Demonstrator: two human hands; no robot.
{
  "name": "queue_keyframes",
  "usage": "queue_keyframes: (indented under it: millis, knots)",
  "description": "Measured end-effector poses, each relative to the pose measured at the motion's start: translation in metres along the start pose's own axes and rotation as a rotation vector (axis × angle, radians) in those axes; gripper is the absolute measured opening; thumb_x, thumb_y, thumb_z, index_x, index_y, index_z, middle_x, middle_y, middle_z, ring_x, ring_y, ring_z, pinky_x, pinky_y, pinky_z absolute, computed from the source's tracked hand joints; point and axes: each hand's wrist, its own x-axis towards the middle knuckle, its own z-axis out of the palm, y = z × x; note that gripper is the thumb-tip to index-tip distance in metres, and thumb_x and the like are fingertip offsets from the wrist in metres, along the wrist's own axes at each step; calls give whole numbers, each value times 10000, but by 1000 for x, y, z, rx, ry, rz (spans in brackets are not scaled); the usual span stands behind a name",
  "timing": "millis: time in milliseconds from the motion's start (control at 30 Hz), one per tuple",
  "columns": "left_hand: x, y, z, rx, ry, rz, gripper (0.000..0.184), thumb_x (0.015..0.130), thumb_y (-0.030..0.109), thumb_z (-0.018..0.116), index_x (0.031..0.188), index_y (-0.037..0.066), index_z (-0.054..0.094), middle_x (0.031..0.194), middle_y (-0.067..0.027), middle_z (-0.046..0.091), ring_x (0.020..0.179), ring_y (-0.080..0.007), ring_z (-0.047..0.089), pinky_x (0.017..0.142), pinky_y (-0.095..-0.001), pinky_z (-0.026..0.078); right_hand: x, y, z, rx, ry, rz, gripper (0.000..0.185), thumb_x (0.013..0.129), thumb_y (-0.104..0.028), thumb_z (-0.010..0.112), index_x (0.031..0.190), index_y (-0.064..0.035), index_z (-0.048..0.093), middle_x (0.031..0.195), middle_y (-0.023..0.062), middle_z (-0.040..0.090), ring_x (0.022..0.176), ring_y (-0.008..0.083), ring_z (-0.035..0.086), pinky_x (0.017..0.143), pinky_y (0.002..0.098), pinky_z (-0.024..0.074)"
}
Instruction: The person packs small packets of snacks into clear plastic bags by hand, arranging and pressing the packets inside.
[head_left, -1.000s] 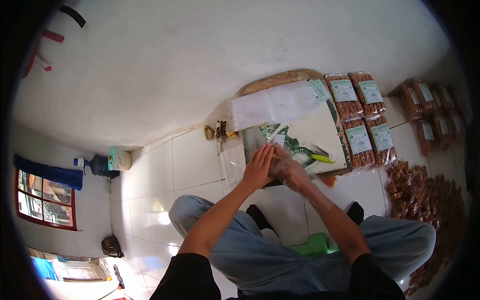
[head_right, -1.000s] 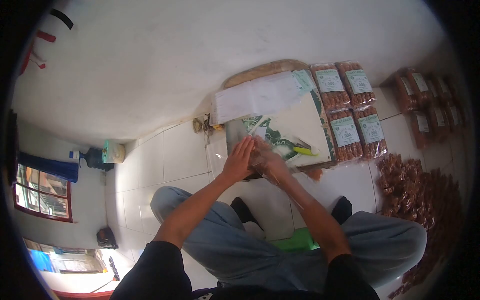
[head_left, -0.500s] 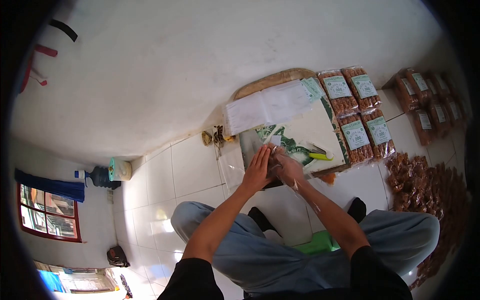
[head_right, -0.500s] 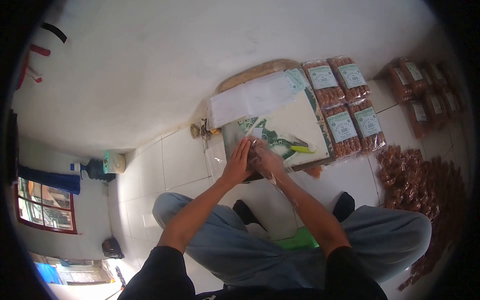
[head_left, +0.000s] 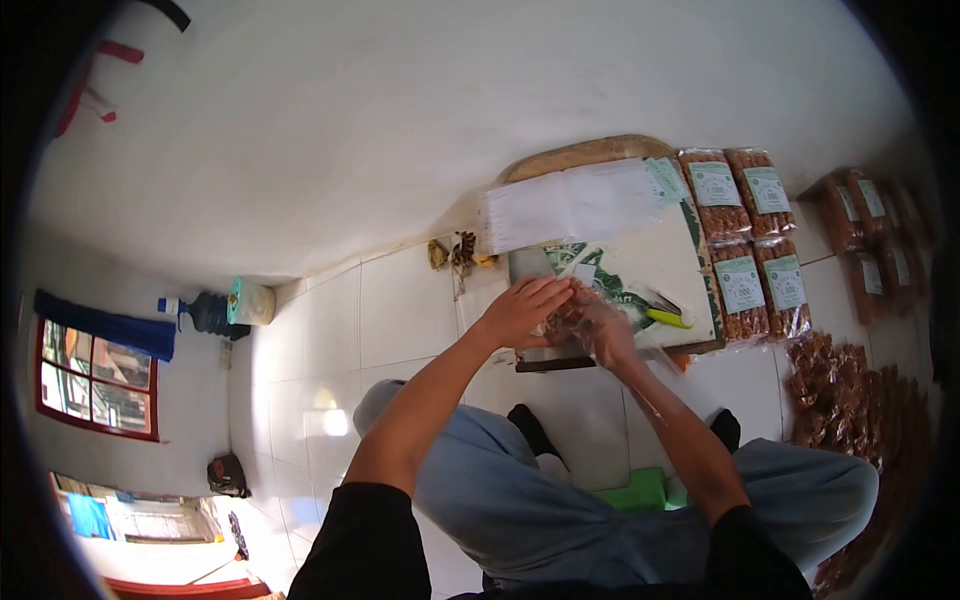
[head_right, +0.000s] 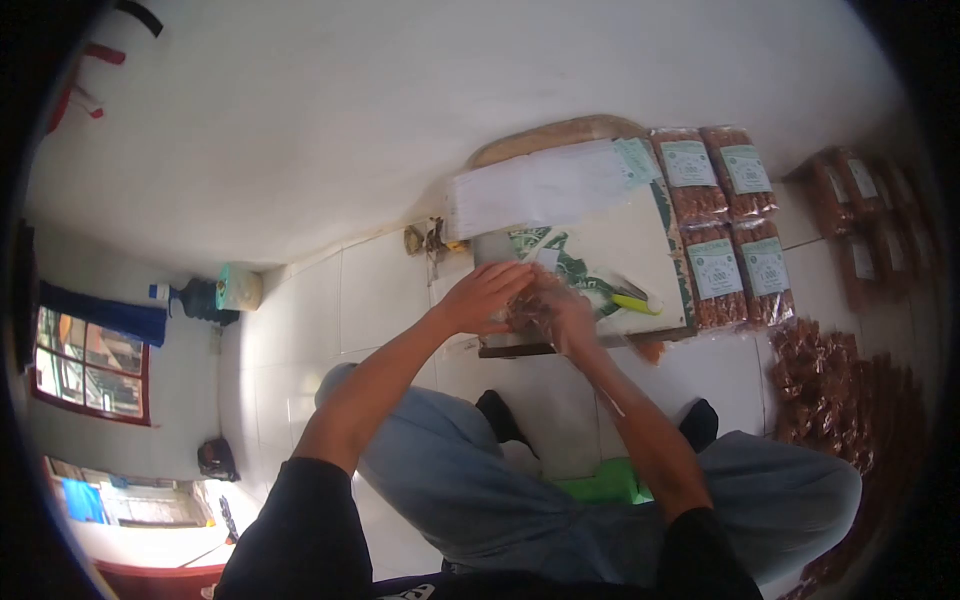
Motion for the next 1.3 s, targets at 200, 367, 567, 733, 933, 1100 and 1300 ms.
queue_keyframes:
  millis: [200, 367, 567, 733, 933, 1100, 1300]
  knots:
    - [0, -5, 5, 21, -47, 20, 965, 687, 438, 799, 1457, 76, 344, 1521, -69, 339, 1404, -240, 299, 1134, -410, 258, 0, 4, 2, 94, -116, 63, 399, 787, -25, 668, 1185, -46, 630, 1452, 166, 444, 1269, 279, 515, 1006, 327, 442]
    - [-3, 0, 0, 33, -29, 20, 927, 690, 423, 783, 1438, 58, 377, 1499, -68, 377, 1393, -233, 322, 1128, -405, 279, -6, 32, 25, 801, -275, 229, 426, 864, 18, 615, 1279, -32, 532, 1295, 123, 565, 1211, 246, 537, 987, 363, 455]
    - [-5, 1, 13, 64, 42, -28, 950, 661, 405, 805, 1439, 65, 379, 1490, -47, 392, 1382, -208, 343, 1128, -398, 288, 21, -31, -5, 567, -224, 133, 540, 851, 47, 622, 1349, -58, 442, 1355, 100, 452, 1194, 196, 512, 968, 338, 480]
    - [-5, 3, 15, 147, 20, -59, 1002, 626, 408, 824, 1448, 68, 362, 1496, -45, 381, 1368, -200, 360, 1119, -378, 305, 21, -15, 18, 776, -126, 351, 616, 811, 3, 656, 1381, -41, 425, 1447, 143, 386, 1312, 242, 400, 1052, 343, 391]
    - [2, 10, 11, 126, 25, -126, 1075, 602, 444, 829, 1472, 78, 313, 1506, -48, 359, 1367, -216, 354, 1115, -377, 312, 1, 29, 44, 764, -60, 242, 586, 826, 19, 615, 1374, -69, 428, 1377, 133, 446, 1249, 245, 482, 1033, 338, 405]
    - [3, 10, 13, 137, 60, -129, 1090, 604, 479, 824, 1476, 84, 304, 1504, -67, 355, 1369, -224, 349, 1114, -404, 311, 5, -3, 5, 128, -4, -128, 542, 737, 81, 668, 1247, -52, 541, 1313, 151, 511, 1263, 293, 474, 1037, 356, 392]
    - [4, 13, 14, 123, 61, -137, 1089, 604, 557, 800, 1461, 76, 330, 1498, -93, 353, 1377, -235, 330, 1099, -403, 319, 3, -5, -10, 228, -124, -148, 356, 765, 47, 687, 1098, -63, 623, 1233, 138, 583, 1170, 323, 557, 968, 361, 455]
